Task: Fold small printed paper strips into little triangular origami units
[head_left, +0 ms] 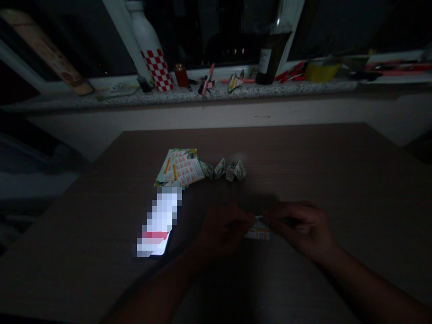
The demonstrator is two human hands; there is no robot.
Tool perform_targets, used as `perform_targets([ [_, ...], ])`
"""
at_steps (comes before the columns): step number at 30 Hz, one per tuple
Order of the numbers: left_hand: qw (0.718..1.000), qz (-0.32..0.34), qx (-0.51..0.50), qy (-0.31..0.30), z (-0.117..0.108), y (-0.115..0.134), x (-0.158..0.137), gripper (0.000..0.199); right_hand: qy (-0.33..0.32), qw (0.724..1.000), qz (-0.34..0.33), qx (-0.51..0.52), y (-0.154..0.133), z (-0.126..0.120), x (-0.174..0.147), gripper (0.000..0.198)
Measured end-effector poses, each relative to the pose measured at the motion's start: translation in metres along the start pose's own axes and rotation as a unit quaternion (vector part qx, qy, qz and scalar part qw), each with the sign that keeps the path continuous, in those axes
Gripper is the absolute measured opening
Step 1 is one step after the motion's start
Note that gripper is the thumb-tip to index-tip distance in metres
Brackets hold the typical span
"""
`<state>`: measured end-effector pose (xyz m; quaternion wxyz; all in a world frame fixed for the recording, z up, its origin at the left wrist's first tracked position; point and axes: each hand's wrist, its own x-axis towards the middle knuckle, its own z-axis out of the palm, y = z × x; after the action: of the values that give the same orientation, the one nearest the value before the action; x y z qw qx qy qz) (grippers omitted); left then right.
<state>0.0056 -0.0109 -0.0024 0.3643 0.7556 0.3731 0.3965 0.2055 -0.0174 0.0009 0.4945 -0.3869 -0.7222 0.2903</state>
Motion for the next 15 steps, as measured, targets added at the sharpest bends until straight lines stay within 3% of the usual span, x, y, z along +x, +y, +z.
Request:
perform_targets([
  [3, 1.000, 0.008, 0.004, -0.007, -0.0008, -0.0008, -0.0007, 0.018, -0.004, 1.000, -0.010, 0.003, 0.0004, 0.0005, 0.0006, 0.009],
  [8, 0.999, -0.043, -0.029, -0.005, -0.0009, 0.0012, 0.0007, 0.011, -0.005, 1.000, -0.019, 0.002, 0.0012, -0.0002, 0.0003, 0.007],
  [15, 1.000, 0.017, -0.010, 0.024, 0.0006, -0.0002, -0.0025, 0.013, -0.004, 1.000, 0.001, 0.002, 0.0010, -0.0002, -0.0006, 0.005],
])
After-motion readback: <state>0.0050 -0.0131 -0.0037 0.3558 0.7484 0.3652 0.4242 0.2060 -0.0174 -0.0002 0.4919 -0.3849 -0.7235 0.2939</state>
